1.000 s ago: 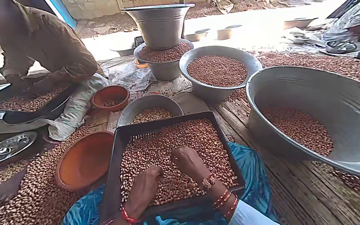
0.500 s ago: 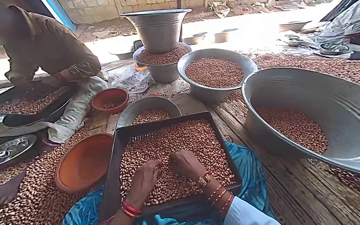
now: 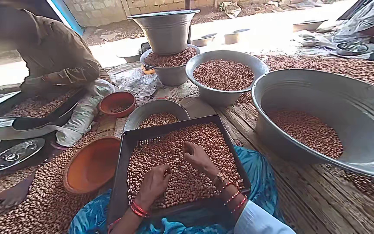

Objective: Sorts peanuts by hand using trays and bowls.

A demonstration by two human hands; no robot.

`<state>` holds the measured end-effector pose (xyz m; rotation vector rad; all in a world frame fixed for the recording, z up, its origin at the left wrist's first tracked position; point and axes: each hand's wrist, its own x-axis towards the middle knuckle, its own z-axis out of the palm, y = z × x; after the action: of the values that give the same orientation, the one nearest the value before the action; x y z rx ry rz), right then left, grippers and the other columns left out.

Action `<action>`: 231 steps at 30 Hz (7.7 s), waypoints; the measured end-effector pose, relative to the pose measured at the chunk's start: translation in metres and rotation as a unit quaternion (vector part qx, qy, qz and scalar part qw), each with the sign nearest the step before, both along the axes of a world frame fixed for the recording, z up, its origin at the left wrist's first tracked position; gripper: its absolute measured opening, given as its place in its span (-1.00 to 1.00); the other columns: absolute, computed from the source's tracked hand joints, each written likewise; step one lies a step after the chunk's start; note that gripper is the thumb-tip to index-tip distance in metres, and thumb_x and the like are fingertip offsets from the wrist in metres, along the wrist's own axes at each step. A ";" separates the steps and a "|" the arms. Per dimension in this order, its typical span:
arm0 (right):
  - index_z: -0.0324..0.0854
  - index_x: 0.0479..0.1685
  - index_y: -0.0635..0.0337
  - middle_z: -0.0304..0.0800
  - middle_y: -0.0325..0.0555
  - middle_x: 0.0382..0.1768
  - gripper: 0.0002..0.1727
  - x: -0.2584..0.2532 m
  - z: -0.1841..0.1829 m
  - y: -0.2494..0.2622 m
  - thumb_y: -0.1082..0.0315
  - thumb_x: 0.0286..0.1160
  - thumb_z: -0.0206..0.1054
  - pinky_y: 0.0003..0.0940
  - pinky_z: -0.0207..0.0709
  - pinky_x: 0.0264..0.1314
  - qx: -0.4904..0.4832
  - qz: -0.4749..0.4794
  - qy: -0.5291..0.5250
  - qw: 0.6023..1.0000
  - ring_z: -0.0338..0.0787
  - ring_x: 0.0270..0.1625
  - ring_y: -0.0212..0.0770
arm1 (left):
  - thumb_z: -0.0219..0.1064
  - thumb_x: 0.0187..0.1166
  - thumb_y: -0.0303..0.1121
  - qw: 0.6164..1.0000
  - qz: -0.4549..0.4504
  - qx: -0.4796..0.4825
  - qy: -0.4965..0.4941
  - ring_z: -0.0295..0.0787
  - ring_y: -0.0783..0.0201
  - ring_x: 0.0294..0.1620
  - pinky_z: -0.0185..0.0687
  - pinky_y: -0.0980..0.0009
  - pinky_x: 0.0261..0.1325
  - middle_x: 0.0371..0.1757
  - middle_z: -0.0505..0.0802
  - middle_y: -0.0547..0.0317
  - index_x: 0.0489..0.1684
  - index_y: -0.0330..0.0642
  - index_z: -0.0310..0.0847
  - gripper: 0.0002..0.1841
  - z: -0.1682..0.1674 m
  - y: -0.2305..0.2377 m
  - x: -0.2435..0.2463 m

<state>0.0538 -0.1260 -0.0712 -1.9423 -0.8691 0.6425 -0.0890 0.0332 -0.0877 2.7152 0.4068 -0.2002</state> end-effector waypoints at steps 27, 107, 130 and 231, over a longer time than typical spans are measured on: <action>0.55 -0.02 0.24 0.42 -0.37 -0.48 -0.80 0.014 -0.003 -0.009 0.39 0.57 0.08 -0.53 0.26 -0.48 0.127 -0.068 0.132 0.981 0.36 -0.55 -0.52 | 0.34 0.60 -0.47 0.994 -0.063 0.039 -0.081 0.90 -0.25 0.00 0.72 -0.19 0.10 -0.04 0.91 -0.23 0.09 -0.27 0.83 -0.78 0.000 -0.014 0.021; 0.76 -0.09 0.33 0.85 0.24 -0.15 -0.75 -0.051 -0.003 0.066 0.36 0.69 0.20 0.26 0.59 0.02 -0.127 0.217 -0.226 0.941 0.84 0.02 0.25 | 0.50 0.44 -0.47 0.986 0.064 0.077 -0.136 0.89 -0.21 -0.08 0.69 -0.24 0.01 -0.14 0.91 -0.16 -0.17 -0.23 0.89 -0.89 0.016 0.044 -0.013; 0.75 0.21 0.38 0.90 0.11 -0.02 -0.70 -0.020 0.036 0.024 0.38 0.65 0.37 -0.11 0.68 0.13 0.008 0.400 0.016 0.916 0.86 -0.04 -0.12 | 0.44 0.49 -0.44 0.990 0.103 -0.058 -0.074 0.87 -0.09 -0.17 0.67 -0.15 0.02 -0.21 0.90 -0.12 -0.08 -0.29 0.81 -0.84 0.019 0.046 -0.035; 0.79 0.03 0.29 0.87 0.24 -0.04 -0.76 -0.014 -0.008 0.046 0.36 0.67 0.26 0.28 0.58 0.14 -0.128 0.188 -0.206 0.952 0.84 0.10 0.26 | 0.13 0.54 -0.60 0.958 0.132 -0.224 -0.118 0.49 0.41 -0.51 0.41 0.42 -0.35 -0.39 0.68 0.20 0.00 -0.33 0.67 -0.78 0.021 0.070 0.016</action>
<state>0.0400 -0.0795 -0.0791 -2.2069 -1.5059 0.5969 -0.0733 0.1032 -0.0667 2.1813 0.5681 0.0969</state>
